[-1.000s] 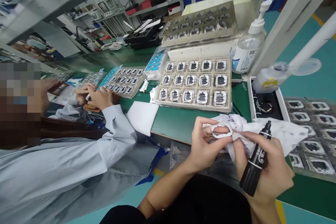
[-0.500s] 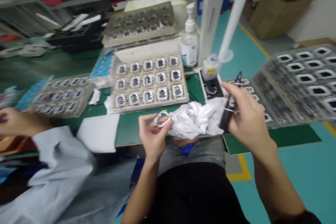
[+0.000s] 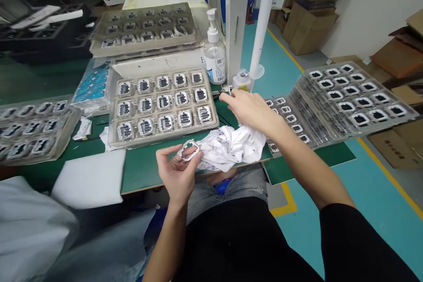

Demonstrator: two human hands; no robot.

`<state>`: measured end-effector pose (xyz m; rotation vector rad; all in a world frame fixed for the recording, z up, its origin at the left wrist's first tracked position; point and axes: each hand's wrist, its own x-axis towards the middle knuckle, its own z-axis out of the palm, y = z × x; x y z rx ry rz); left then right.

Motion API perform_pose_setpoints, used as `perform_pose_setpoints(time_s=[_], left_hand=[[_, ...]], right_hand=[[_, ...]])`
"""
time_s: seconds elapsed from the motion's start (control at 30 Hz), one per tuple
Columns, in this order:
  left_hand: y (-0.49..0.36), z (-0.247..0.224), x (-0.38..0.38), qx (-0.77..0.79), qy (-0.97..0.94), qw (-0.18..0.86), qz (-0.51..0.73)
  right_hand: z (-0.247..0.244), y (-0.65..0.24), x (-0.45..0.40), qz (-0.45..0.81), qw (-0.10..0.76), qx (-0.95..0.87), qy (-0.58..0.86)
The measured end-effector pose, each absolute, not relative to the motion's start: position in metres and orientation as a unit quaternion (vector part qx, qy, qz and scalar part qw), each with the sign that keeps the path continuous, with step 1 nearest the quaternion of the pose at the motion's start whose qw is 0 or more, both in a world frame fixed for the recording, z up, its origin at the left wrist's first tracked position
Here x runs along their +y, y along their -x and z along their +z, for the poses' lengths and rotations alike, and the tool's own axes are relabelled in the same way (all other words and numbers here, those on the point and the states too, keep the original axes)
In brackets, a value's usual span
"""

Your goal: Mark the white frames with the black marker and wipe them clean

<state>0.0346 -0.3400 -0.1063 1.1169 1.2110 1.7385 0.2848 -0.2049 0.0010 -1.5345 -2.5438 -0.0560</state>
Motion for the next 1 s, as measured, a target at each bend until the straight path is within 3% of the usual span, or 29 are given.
perform_pose_setpoints(time_s=[0.1, 0.23, 0.43, 0.57, 0.83, 1.0], left_hand=[[-0.035, -0.106, -0.340, 0.468, -0.428, 0.365, 0.681], [-0.035, -0.105, -0.341, 0.471, -0.436, 0.358, 0.678], [-0.035, -0.102, -0.338, 0.456, -0.454, 0.339, 0.686], [-0.036, -0.100, -0.336, 0.423, -0.474, 0.329, 0.699], [-0.041, -0.094, -0.336, 0.385, -0.551, 0.272, 0.689], [-0.031, -0.098, -0.336, 0.383, -0.629, 0.165, 0.656]], right_hand=[[-0.003, -0.280, -0.207, -0.014, 0.064, -0.833, 0.550], [-0.009, -0.286, -0.222, -0.050, 0.121, -0.820, 0.558], [-0.016, -0.290, -0.269, -0.076, 0.294, -0.819, 0.487], [-0.023, -0.271, -0.314, 0.012, 0.417, -0.842, 0.343], [-0.032, -0.239, -0.353, -0.011, 0.376, -0.844, 0.382], [-0.050, -0.229, -0.359, 0.009, 0.391, -0.819, 0.420]])
